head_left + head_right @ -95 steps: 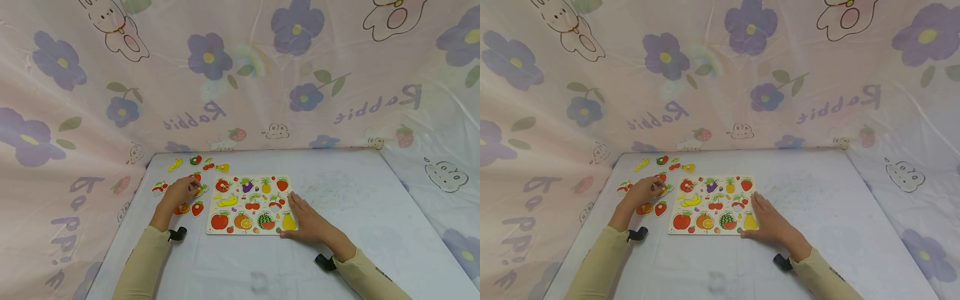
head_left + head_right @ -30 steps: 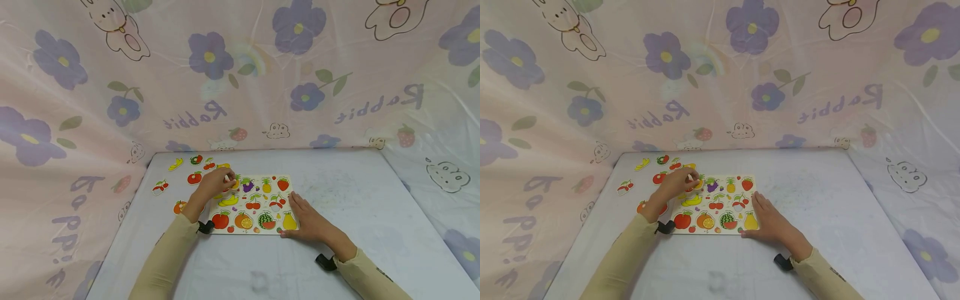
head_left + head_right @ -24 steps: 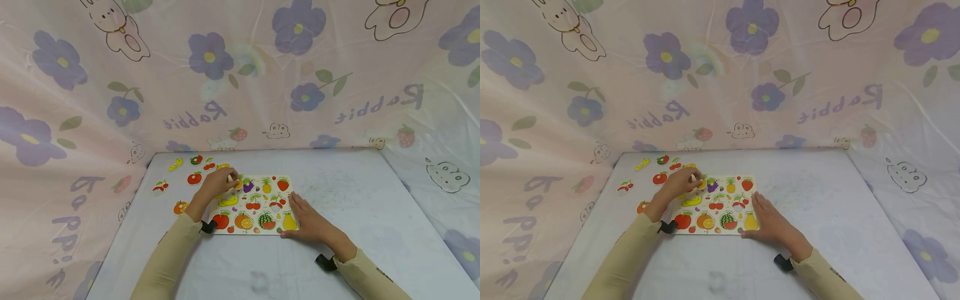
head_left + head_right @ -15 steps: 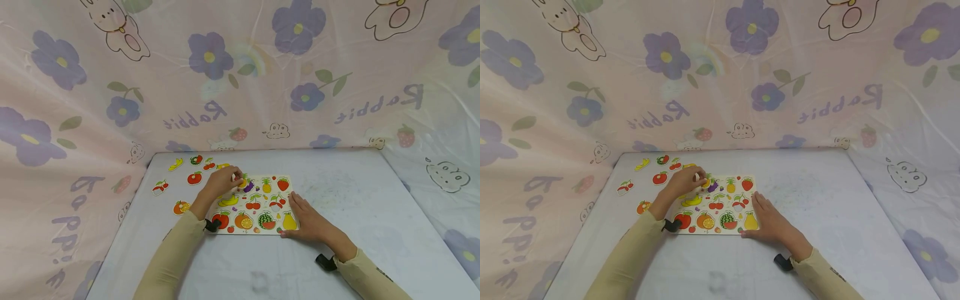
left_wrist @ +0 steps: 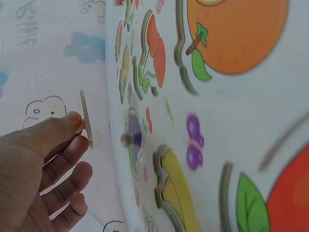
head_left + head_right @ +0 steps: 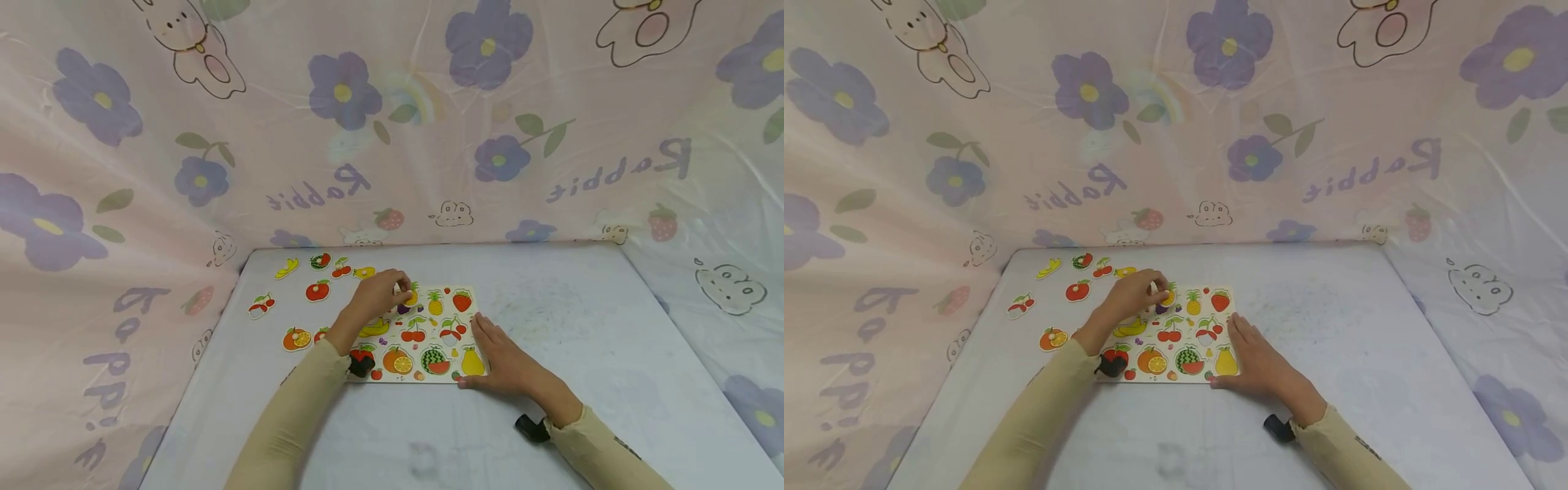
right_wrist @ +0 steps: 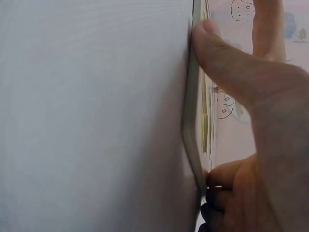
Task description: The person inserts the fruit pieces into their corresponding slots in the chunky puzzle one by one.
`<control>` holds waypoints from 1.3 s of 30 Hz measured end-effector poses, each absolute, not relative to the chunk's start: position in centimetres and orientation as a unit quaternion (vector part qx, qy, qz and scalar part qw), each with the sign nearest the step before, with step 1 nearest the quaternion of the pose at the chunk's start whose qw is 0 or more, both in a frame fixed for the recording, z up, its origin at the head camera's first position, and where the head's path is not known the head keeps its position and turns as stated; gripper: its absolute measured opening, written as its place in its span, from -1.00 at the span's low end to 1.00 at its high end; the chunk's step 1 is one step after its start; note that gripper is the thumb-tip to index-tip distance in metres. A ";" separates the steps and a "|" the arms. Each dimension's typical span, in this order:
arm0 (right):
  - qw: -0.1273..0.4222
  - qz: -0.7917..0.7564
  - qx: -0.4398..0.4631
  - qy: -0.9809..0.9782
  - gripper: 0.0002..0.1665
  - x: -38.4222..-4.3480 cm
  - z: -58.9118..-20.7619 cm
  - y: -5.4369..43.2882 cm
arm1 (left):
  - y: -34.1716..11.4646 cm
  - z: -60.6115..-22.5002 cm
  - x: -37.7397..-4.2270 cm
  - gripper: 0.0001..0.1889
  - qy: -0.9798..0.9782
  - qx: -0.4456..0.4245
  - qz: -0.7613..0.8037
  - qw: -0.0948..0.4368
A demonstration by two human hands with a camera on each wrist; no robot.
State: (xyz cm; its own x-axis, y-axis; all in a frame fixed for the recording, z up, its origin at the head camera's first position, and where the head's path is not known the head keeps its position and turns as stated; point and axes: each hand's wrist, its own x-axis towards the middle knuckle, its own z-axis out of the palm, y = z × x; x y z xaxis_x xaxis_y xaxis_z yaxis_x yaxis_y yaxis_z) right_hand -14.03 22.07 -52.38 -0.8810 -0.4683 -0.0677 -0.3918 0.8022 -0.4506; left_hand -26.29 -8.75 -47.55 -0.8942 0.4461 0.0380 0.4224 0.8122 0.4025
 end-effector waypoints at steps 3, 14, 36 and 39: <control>0.089 -0.219 -0.227 0.945 0.59 -14.0 -52.4 22.0 | -8.2 -47.5 -26.4 -0.83 0.952 0.232 0.194 0.033; 0.087 -0.219 -0.230 0.944 0.59 -14.0 -52.5 22.1 | -5.8 -47.4 -26.9 -0.81 0.953 0.245 0.175 0.041; 0.089 -0.226 -0.226 0.943 0.61 -14.0 -52.7 22.4 | -3.2 -48.5 -27.1 -0.83 0.957 0.246 0.144 0.051; 0.088 -0.227 -0.228 0.943 0.61 -14.0 -52.7 22.4 | -3.0 -48.5 -27.1 -0.83 0.958 0.246 0.137 0.052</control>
